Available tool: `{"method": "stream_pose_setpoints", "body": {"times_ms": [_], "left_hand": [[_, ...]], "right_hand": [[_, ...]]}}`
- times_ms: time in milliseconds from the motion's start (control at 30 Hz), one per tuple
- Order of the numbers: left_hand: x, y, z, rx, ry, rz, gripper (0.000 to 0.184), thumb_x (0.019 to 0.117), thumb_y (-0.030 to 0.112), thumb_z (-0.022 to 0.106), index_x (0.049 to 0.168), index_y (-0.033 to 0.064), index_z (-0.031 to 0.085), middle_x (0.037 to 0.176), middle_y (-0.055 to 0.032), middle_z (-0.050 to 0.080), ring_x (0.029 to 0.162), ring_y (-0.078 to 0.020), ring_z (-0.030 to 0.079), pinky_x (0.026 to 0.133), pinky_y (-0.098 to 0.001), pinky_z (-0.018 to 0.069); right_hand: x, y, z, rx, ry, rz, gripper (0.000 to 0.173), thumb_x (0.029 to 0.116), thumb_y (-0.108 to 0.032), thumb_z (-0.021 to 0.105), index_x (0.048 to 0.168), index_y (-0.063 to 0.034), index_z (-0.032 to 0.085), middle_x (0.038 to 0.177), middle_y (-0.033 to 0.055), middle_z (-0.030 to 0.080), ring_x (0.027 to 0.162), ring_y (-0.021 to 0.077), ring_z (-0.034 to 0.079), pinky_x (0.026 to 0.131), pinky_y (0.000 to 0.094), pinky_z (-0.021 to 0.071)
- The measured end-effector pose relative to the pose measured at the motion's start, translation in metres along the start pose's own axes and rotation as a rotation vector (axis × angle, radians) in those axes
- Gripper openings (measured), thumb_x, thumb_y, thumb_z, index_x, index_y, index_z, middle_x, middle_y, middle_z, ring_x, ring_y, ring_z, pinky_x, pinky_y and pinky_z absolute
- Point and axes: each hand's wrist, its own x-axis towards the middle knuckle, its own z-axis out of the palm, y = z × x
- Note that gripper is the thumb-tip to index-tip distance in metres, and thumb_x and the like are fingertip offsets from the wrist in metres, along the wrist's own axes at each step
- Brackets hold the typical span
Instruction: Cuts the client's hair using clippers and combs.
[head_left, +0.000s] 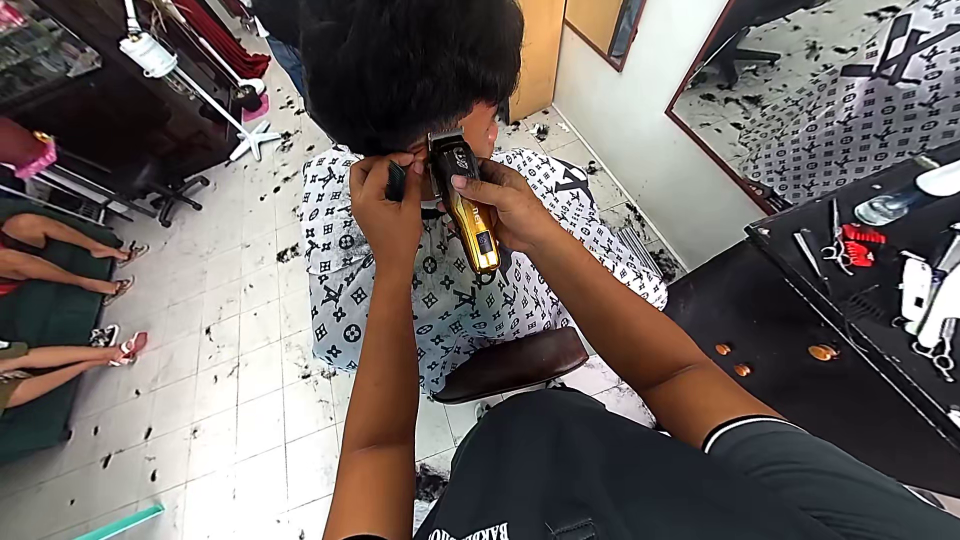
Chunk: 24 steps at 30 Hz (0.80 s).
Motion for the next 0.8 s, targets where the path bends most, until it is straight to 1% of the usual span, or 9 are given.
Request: {"method": "stream_pose_setpoints", "body": {"times_ms": [67, 133, 200, 233, 333, 467, 533, 700, 800], "left_hand": [[0.0, 0.0, 0.0, 0.001, 0.002, 0.001, 0.019, 0.0949, 0.023, 0.074, 0.108, 0.0084, 0.076, 0.105, -0.0061, 0.06, 0.085, -0.0063, 0.054, 0.07, -0.017, 0.043], [0.0, 0.001, -0.001, 0.008, -0.002, 0.002, 0.02, 0.0954, 0.024, 0.074, 0.108, 0.0084, 0.076, 0.106, -0.0066, 0.061, 0.087, -0.0072, 0.055, 0.073, -0.0183, 0.044], [0.0, 0.004, -0.001, 0.003, -0.006, 0.009, 0.021, 0.0956, 0.025, 0.074, 0.107, 0.0072, 0.076, 0.107, -0.008, 0.062, 0.09, -0.0093, 0.056, 0.077, -0.0207, 0.0449], [-0.001, 0.006, -0.001, 0.005, 0.0, 0.025, 0.021, 0.0953, 0.025, 0.074, 0.106, 0.0072, 0.076, 0.107, -0.0082, 0.062, 0.091, -0.0095, 0.057, 0.078, -0.0204, 0.0463], [-0.002, 0.008, 0.0, -0.007, 0.012, 0.099, 0.02, 0.0944, 0.022, 0.075, 0.105, 0.0061, 0.077, 0.105, -0.0097, 0.062, 0.091, -0.0108, 0.057, 0.077, -0.0206, 0.0461], [0.001, 0.01, 0.004, -0.017, 0.013, 0.142, 0.019, 0.0936, 0.022, 0.076, 0.105, 0.0063, 0.077, 0.106, -0.011, 0.063, 0.098, -0.0136, 0.059, 0.084, -0.0227, 0.048], [0.001, 0.008, 0.005, -0.015, 0.012, 0.135, 0.02, 0.0935, 0.021, 0.076, 0.105, 0.0059, 0.077, 0.106, -0.0107, 0.063, 0.098, -0.0133, 0.059, 0.084, -0.0222, 0.0475], [0.001, 0.002, 0.005, -0.005, 0.031, 0.097, 0.017, 0.0942, 0.019, 0.075, 0.106, 0.0066, 0.077, 0.104, -0.009, 0.062, 0.096, -0.0123, 0.058, 0.083, -0.0213, 0.0467], [0.001, 0.0, 0.004, 0.001, 0.029, 0.075, 0.018, 0.0946, 0.02, 0.075, 0.107, 0.0072, 0.077, 0.106, -0.0085, 0.061, 0.093, -0.0107, 0.057, 0.08, -0.0199, 0.0458]], "right_hand": [[-0.005, 0.003, 0.001, 0.075, -0.013, 0.01, 0.033, 0.1008, -0.017, 0.058, 0.129, -0.0022, 0.049, 0.105, 0.0151, 0.068, 0.089, 0.0258, 0.072, 0.078, 0.0424, 0.0631], [-0.015, 0.011, 0.001, 0.243, -0.054, 0.089, 0.034, 0.108, -0.029, 0.045, 0.135, -0.0094, 0.046, 0.111, 0.0137, 0.066, 0.096, 0.0262, 0.071, 0.081, 0.042, 0.0618], [-0.029, 0.02, 0.002, 0.275, -0.049, 0.216, 0.042, 0.1095, -0.047, 0.035, 0.137, -0.0172, 0.046, 0.112, 0.01, 0.067, 0.091, 0.0235, 0.07, 0.075, 0.0395, 0.0616], [-0.034, 0.025, 0.002, 0.219, -0.03, 0.257, 0.042, 0.1088, -0.048, 0.036, 0.135, -0.0175, 0.047, 0.106, 0.0083, 0.067, 0.083, 0.021, 0.07, 0.069, 0.0368, 0.0613], [-0.039, 0.032, 0.0, 0.037, 0.0, 0.236, 0.042, 0.0987, -0.028, 0.058, 0.134, -0.0089, 0.046, 0.097, 0.0095, 0.066, 0.063, 0.0157, 0.066, 0.055, 0.0296, 0.0593], [-0.028, 0.017, 0.002, -0.103, 0.057, 0.147, 0.042, 0.0931, -0.015, 0.067, 0.128, -0.0034, 0.048, 0.086, 0.0096, 0.064, 0.054, 0.0151, 0.062, 0.049, 0.0286, 0.0577], [-0.023, 0.008, 0.005, -0.168, 0.089, 0.11, 0.042, 0.0934, -0.015, 0.069, 0.129, -0.0037, 0.049, 0.087, 0.0103, 0.065, 0.056, 0.0166, 0.065, 0.05, 0.0303, 0.0593], [-0.01, 0.005, 0.002, -0.047, 0.01, 0.033, 0.042, 0.098, -0.017, 0.058, 0.135, -0.0029, 0.046, 0.107, 0.0158, 0.065, 0.086, 0.0272, 0.072, 0.072, 0.0438, 0.0639], [-0.007, 0.006, 0.004, 0.018, 0.005, 0.021, 0.035, 0.0995, -0.015, 0.058, 0.13, -0.0022, 0.048, 0.106, 0.0153, 0.066, 0.087, 0.0264, 0.072, 0.074, 0.0429, 0.0638]]}}
